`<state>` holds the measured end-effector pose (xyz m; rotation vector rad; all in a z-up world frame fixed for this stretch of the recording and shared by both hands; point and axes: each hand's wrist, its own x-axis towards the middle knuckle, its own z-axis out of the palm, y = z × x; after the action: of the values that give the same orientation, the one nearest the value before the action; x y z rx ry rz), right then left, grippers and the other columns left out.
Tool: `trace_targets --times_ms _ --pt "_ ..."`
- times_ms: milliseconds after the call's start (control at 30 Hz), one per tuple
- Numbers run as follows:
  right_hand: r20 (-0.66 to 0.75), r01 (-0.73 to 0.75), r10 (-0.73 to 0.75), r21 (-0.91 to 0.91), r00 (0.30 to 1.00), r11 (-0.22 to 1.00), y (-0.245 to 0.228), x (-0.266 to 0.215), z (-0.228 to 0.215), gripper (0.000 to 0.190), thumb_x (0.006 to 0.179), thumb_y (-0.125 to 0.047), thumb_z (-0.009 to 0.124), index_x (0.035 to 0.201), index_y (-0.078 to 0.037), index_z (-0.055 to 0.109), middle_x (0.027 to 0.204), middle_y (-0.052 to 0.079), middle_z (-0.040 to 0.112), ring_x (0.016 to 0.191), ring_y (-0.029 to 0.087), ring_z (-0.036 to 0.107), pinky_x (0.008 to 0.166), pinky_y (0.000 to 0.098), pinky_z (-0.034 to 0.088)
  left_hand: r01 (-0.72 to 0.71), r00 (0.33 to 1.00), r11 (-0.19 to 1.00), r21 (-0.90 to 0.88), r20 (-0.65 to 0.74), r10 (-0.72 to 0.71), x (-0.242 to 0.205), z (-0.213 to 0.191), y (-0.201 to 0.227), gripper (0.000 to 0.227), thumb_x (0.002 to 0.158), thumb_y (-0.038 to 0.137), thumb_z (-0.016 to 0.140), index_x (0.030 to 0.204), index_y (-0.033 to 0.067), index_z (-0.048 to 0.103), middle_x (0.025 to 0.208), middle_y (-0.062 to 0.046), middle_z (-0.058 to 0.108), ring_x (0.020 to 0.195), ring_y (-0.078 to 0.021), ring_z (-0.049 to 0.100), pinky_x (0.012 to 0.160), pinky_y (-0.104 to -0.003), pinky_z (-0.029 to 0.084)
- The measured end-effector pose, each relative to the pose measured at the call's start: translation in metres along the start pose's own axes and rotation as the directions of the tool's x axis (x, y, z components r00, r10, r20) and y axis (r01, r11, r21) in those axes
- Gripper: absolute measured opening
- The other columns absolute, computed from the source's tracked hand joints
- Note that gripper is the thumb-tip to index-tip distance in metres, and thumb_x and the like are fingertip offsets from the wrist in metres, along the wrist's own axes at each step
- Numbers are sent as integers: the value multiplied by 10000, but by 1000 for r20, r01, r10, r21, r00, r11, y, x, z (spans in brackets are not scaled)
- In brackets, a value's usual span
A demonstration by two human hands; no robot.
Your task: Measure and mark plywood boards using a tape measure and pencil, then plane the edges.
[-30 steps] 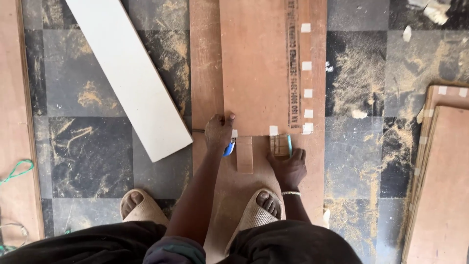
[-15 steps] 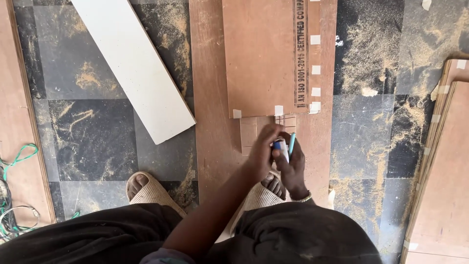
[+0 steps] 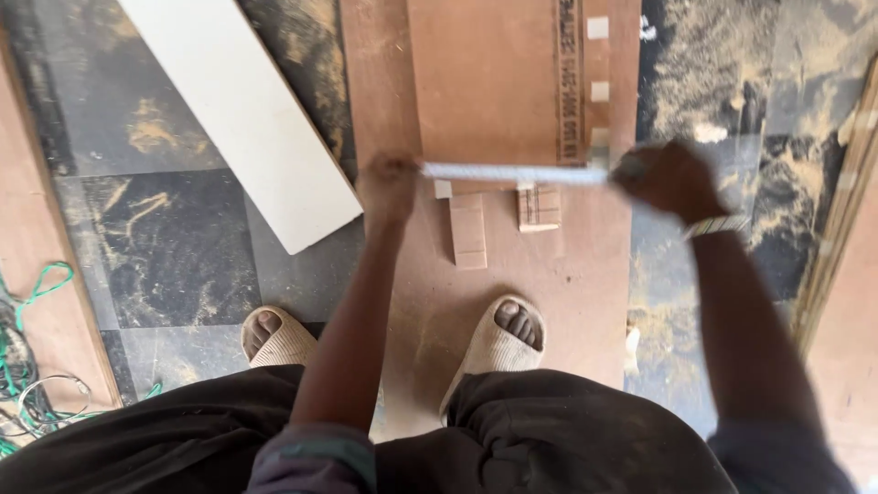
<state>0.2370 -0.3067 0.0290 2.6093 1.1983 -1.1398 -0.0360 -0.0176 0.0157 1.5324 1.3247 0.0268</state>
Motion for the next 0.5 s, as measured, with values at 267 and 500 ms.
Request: trace_targets --times_ms 267,500 --pt "-25 -28 25 -147 999 989 44 34 -32 471 987 -594 572 1128 -197 784 873 78 782 819 295 716 943 529 501 -105 923 994 7 -371 100 -7 31 12 134 876 159 786 906 48 718 840 -68 770 777 -180 748 722 -327 573" --pt "-109 -33 21 -104 994 994 52 45 -45 587 868 -676 722 1167 -178 809 1015 146 775 928 360 727 956 521 537 -244 885 967 71 -392 252 -12 39 -1 155 892 202 799 915 82 704 835 -60 780 774 -158 772 712 -322 619"
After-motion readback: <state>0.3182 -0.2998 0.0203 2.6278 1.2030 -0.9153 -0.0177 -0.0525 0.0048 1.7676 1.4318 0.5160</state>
